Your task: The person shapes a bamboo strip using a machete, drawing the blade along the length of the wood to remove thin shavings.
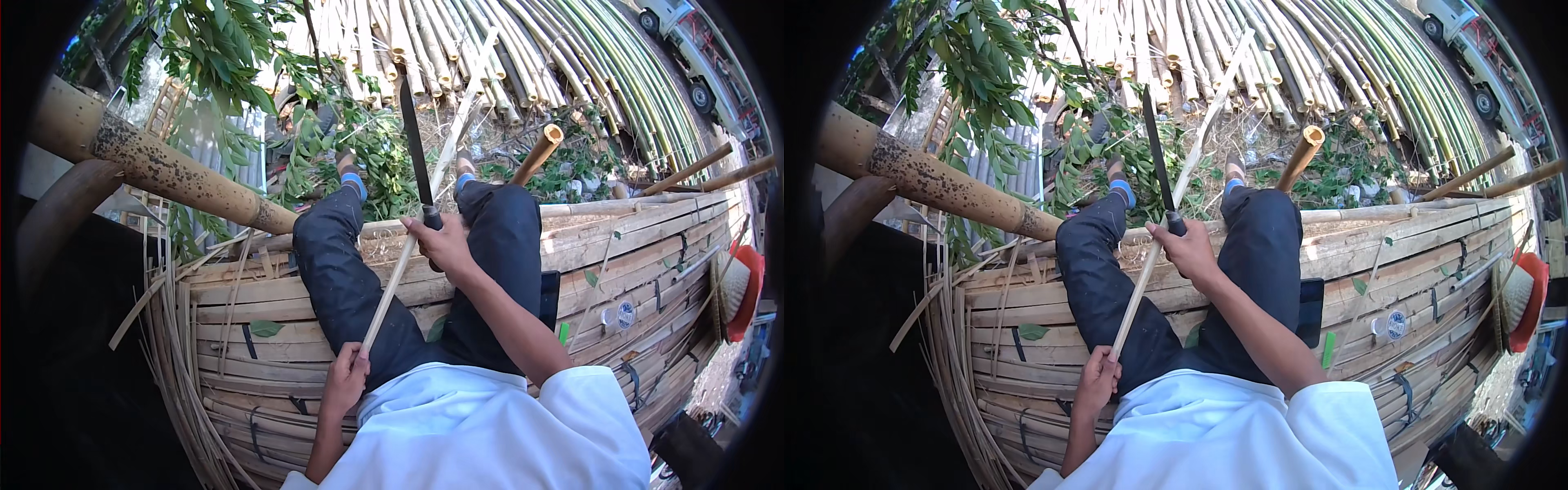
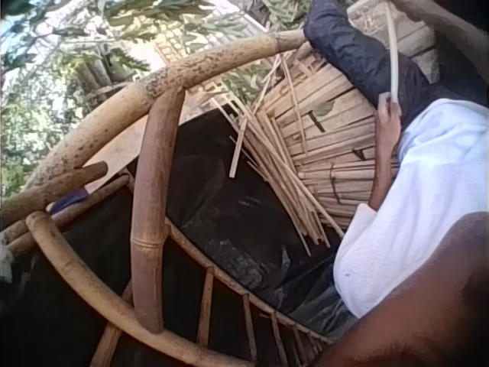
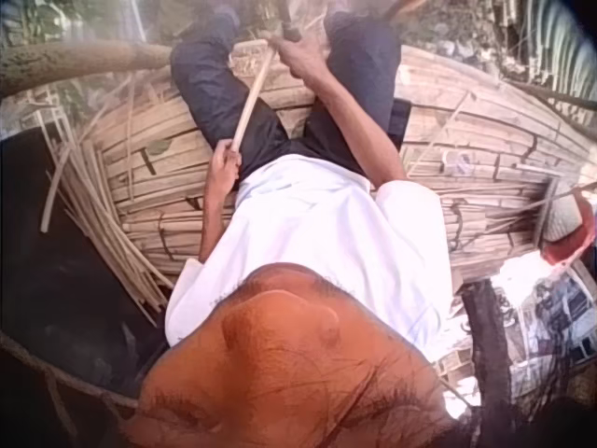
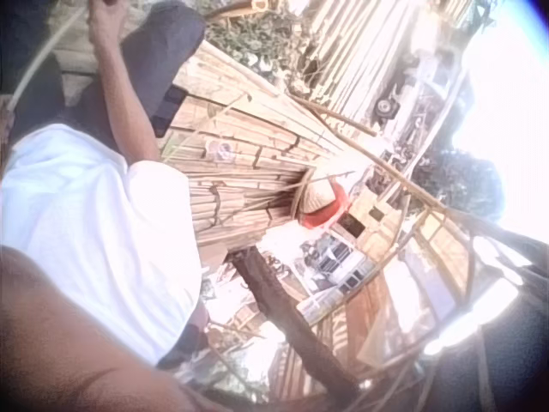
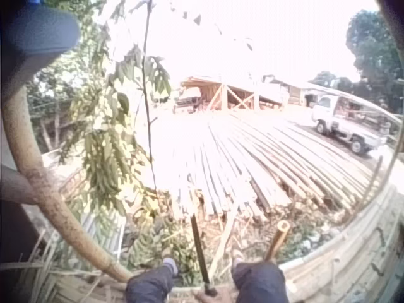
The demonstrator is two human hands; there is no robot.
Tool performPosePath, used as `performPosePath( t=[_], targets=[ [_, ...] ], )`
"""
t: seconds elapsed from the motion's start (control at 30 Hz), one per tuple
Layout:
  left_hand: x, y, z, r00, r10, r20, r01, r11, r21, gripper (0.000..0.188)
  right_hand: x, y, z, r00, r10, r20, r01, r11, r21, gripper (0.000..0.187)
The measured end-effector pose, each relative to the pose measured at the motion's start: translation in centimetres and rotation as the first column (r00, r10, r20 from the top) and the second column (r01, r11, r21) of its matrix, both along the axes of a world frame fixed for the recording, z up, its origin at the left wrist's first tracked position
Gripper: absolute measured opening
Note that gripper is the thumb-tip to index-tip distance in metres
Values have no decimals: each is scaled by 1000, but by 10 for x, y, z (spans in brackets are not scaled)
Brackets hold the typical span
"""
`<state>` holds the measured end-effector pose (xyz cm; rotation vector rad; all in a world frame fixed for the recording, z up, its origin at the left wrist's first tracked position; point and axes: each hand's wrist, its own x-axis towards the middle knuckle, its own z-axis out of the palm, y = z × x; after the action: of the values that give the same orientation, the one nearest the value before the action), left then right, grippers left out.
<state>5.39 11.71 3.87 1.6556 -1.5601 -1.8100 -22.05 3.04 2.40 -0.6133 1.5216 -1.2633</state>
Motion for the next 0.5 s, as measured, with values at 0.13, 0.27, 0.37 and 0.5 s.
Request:
performPosePath(
  t=[0.13, 0.27, 0.37, 0.5],
  targets=[
    [-33, -28, 12, 997, -74, 27, 78, 986, -150, 34, 32, 17, 2, 996, 93, 16, -92, 995, -48, 34],
    [-54, -46, 5, 999, -42, 3, 42, 977, -209, 37, 35, 31, 14, 903, 247, -352, -297, 950, -98, 39],
    [-58, -48, 7, 999, -41, 35, 46, 987, -156, 41, 7, 39, 25, 723, 284, -629, -392, 920, -34, 46],
    [-55, -46, 10, 997, -55, 51, 65, 972, -225, 43, -28, 42, 28, 366, 215, -906, -403, 914, 54, 45]
  ],
)
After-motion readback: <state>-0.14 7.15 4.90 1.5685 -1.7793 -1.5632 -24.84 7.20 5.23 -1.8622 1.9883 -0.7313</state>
